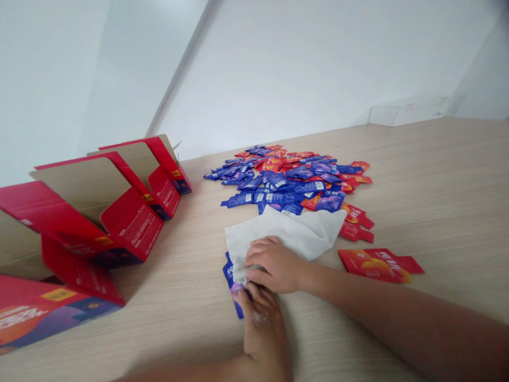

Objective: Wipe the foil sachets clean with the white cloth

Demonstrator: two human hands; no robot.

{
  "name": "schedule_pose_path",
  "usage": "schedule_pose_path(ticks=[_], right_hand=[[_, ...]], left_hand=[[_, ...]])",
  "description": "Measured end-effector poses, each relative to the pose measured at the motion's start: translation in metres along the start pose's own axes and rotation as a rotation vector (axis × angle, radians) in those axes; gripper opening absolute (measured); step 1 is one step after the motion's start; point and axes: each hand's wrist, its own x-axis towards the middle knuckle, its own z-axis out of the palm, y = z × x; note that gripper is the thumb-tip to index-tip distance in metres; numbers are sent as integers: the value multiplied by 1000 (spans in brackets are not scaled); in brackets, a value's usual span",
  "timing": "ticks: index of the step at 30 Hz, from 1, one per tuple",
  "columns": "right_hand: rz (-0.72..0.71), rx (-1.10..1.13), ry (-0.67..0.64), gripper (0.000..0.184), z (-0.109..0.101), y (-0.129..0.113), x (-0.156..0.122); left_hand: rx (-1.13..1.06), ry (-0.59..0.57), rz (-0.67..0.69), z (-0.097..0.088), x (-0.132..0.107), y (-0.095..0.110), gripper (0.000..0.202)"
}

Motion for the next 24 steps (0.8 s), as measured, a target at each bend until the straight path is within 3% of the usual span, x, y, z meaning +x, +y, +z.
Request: schedule_pose_path(ticks=[6,11,14,19,24], right_hand=[[-16,6,-1,29,1,2,-1],[-169,68,-39,33,1,5,-1],[-224,88,-45,31,1,6,-1],[-163,71,-23,27,1,4,-1],[-85,30,-19,29,0,2,-1]], left_hand=[[-3,67,-16,11,-2,6,42],[22,52,-137,19,-4,15,40],[-32,116,-76,24,-6,16,38],[-90,111,-74,27,-7,13,40],[-72,98,-69,18,-5,8,40]])
